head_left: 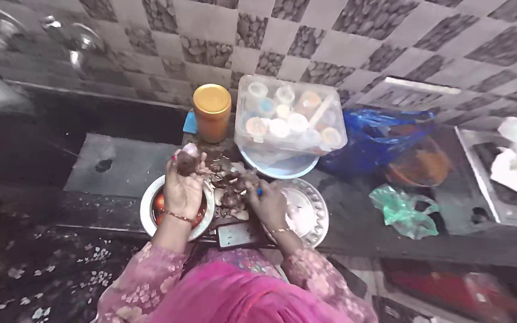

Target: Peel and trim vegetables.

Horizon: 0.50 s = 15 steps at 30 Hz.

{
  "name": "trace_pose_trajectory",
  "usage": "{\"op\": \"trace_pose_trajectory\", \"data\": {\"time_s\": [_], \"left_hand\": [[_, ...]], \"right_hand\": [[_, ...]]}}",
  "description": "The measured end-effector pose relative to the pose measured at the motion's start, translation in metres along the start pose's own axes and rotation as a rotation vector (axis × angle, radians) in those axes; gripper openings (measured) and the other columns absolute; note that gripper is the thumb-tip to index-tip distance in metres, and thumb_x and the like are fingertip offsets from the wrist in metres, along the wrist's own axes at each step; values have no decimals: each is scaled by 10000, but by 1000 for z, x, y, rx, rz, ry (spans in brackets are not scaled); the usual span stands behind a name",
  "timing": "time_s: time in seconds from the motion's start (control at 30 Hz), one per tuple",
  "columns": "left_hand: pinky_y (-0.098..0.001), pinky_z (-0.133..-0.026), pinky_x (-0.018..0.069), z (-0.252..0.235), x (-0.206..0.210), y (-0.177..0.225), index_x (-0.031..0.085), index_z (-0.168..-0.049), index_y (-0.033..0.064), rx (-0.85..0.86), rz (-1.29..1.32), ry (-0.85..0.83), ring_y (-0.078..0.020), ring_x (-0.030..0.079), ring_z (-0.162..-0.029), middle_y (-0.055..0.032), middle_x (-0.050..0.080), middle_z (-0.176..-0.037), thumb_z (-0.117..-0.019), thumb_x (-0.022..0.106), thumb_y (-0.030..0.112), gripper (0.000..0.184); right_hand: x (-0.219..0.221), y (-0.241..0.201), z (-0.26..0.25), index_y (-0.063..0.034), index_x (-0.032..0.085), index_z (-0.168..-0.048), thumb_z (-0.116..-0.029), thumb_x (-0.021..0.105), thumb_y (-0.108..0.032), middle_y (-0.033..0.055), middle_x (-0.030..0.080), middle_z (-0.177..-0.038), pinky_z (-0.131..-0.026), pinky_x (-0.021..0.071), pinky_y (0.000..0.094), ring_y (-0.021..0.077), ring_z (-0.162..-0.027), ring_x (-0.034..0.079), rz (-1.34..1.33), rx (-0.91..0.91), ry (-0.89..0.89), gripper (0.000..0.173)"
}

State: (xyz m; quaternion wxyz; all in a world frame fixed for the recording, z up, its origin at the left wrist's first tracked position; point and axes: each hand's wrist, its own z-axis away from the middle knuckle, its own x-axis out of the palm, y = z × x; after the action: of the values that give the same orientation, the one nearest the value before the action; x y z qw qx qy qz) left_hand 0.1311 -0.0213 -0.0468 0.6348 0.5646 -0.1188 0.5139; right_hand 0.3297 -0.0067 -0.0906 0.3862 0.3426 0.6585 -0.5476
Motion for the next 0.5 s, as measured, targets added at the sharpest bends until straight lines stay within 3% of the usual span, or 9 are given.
{"op": "trace_pose_trajectory", "data": {"time_s": [0.07, 0.13, 0.2, 0.3, 0.43, 0.5], "left_hand": [[-364, -882, 591, 2, -3, 1, 485, -1306, 142, 1, 3, -44, -239, 692, -1040, -94, 651, -1198, -1111, 319, 359, 336], [-395, -873, 597, 5, -5, 2, 493, -1287, 124, -14, 19, -84, -269, 694, -1029, -121, 646, -1199, -1109, 284, 366, 366], [-414, -848, 600, 8, -5, 2, 518, -1221, 100, -33, 11, -69, -282, 702, -996, -137, 668, -1147, -1107, 248, 364, 394], [-400, -784, 591, 11, -6, 1, 516, -1248, 79, -62, -43, -49, -264, 692, -924, -137, 660, -1100, -1102, 207, 387, 460], [-370, -731, 574, 13, -7, 0, 485, -1312, 99, -110, -146, -68, -226, 669, -886, -111, 634, -1116, -1081, 129, 486, 574], [-359, -729, 571, 12, -6, -1, 470, -1327, 110, -118, -174, -58, -208, 659, -890, -94, 621, -1115, -1085, 167, 459, 522]], "right_hand": [[5, -12, -14, -74, 722, -1109, -1028, 465, -560, 183, 745, -940, -757, 537, 616, 404, -921, 728, 180, 73, -250, 556], [14, -20, -24, -81, 678, -1207, -1030, 436, -598, 186, 733, -1071, -822, 533, 611, 397, -1031, 708, 255, 93, -395, 598], [18, -23, -25, -55, 668, -1227, -1047, 384, -555, 187, 707, -1172, -861, 534, 601, 384, -1092, 689, 246, 73, -427, 602], [16, -25, -25, -62, 666, -1269, -1102, 265, -430, 178, 676, -1269, -921, 527, 583, 368, -1167, 661, 243, 81, -443, 569], [13, -27, -30, -66, 666, -1289, -1081, 421, -444, 197, 690, -1244, -903, 520, 608, 398, -1138, 671, 296, 139, -487, 497], [11, -26, -30, -68, 657, -1309, -1053, 486, -484, 193, 677, -1271, -926, 509, 605, 389, -1160, 661, 279, 157, -532, 518]]}}
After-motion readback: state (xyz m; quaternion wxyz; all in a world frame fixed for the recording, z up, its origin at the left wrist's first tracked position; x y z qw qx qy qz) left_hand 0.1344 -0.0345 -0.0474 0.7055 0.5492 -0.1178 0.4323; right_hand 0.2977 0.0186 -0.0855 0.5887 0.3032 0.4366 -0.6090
